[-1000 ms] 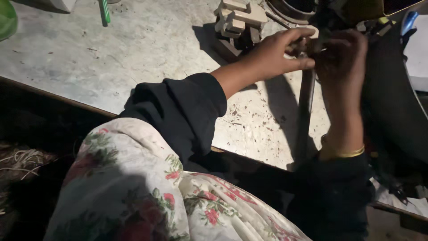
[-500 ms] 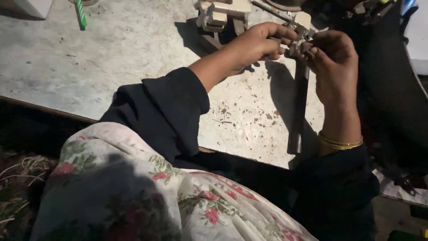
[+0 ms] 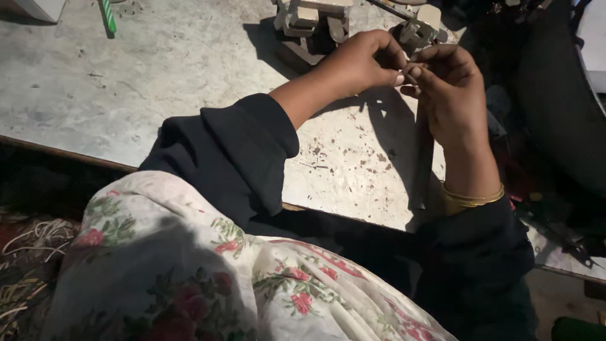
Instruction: The person secures a small white electrical component in a bench vise, then uses a hammer to tap it into place. Afterward, they use a screwdriver to tighten screws on the component.
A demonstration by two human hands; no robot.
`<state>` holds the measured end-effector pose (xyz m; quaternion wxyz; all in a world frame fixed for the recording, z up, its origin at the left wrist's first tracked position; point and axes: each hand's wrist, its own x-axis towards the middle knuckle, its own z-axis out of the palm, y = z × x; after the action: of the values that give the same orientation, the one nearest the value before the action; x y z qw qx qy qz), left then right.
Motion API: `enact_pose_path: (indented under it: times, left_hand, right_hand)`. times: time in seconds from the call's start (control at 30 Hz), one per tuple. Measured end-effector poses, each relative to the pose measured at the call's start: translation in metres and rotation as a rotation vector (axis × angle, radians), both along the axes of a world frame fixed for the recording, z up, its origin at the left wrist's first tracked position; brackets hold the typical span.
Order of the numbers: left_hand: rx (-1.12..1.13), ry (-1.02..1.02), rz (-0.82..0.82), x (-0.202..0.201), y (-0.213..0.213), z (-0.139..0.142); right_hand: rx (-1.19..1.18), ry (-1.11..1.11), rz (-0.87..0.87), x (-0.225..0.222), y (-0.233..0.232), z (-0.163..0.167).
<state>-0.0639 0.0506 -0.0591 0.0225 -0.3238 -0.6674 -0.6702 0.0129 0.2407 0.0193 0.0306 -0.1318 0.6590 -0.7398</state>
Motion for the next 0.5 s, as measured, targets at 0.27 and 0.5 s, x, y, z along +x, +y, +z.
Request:
enact_pose_path:
  times: [0.27,0.5]
  left_hand:
    - [0.051,-0.175,0.059,0.0,0.005,0.005]
    - [-0.051,-0.225,0.098,0.011,-0.004,0.019]
  right_hand:
    - [0.213,0.156,0.014,0.004,-0.004,-0.005]
    - [0.45,0.395,-0.066,0.003,-0.002,-0.007]
